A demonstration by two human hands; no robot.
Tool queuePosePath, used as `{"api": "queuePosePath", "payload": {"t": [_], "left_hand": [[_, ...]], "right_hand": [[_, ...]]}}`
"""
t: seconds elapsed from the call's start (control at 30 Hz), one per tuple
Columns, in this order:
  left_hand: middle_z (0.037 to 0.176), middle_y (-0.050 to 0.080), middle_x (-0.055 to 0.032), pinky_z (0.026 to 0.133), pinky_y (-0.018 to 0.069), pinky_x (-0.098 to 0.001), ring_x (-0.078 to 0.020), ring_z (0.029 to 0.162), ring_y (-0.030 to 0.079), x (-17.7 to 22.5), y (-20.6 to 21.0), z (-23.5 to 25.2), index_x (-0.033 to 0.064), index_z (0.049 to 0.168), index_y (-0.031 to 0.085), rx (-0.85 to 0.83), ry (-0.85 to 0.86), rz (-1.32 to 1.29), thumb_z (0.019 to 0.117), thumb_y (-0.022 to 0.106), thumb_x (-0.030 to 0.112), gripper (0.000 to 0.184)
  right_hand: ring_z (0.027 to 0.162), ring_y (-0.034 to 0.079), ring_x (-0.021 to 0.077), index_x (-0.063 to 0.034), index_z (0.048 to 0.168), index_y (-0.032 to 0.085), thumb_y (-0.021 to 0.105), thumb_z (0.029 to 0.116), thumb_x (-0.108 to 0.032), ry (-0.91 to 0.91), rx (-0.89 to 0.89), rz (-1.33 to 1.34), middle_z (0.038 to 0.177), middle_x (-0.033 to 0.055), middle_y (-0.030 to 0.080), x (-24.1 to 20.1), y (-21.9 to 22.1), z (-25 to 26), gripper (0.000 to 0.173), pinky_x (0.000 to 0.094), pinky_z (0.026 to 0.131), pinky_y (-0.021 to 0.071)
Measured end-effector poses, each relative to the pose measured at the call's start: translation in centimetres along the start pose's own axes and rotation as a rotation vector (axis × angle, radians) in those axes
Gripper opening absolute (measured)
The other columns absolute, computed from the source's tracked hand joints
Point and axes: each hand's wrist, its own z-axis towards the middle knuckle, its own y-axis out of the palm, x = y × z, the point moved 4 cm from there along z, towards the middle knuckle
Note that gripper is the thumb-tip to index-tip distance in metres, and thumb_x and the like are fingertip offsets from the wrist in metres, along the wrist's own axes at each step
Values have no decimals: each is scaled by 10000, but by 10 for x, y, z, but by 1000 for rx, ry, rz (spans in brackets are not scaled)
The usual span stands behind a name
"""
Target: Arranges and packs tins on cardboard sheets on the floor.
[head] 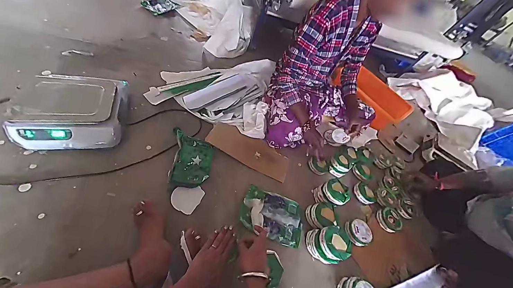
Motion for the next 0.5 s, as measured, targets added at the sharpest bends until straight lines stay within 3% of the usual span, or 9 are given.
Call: {"api": "queuePosePath", "payload": {"t": [0.1,0.2,0.3,0.33,0.37,0.43,0.5], "left_hand": [[1622,296,-305,1238,212,-558,-434,1528,276,2,7,1,-66,1539,377,139,-2,25,896,707,209,773],[1618,268,-338,1238,207,-571,-470,1523,263,2,6,3,35,1561,403,114,-15,13,879,743,184,777],[1653,123,-349,1253,106,-603,-492,1553,111,9,-6,8,206,1626,305,-121,-84,-6,961,637,108,749],[1658,95,-346,1250,85,-616,-498,1555,75,11,-11,9,227,1626,304,-177,-100,-29,984,614,132,719],[1669,59,-330,1252,57,-616,-488,1560,36,13,-18,11,239,1631,287,-240,-118,-53,1011,595,262,694],[1689,66,-280,1261,35,-590,-447,1573,35,18,-34,15,215,1629,293,-276,-140,-83,1055,473,443,644],[1689,191,-213,1272,44,-557,-378,1583,113,19,-40,19,129,1598,362,-148,-132,-101,1077,408,313,555]], "right_hand": [[976,679,342,3,1533,315,749,895,-54,16,78,75,1132,219,669,6,0,1,774,498,878,548],[975,674,335,14,1539,299,714,926,-40,30,77,184,1167,242,649,17,3,7,742,477,872,548],[1016,667,349,12,1549,286,603,996,-28,66,97,311,1208,265,628,26,3,12,638,489,905,544],[1010,667,350,20,1548,284,587,1007,-32,74,117,350,1195,267,630,27,4,12,622,490,904,544],[999,669,347,25,1547,278,580,1015,-42,74,135,386,1182,268,633,27,4,12,616,487,898,547],[1011,667,347,36,1552,263,558,1032,-63,52,174,444,1206,284,626,23,0,9,605,481,900,543],[1008,670,348,64,1538,280,550,1039,-77,10,245,473,1217,301,627,21,-7,5,584,472,894,542]]}}
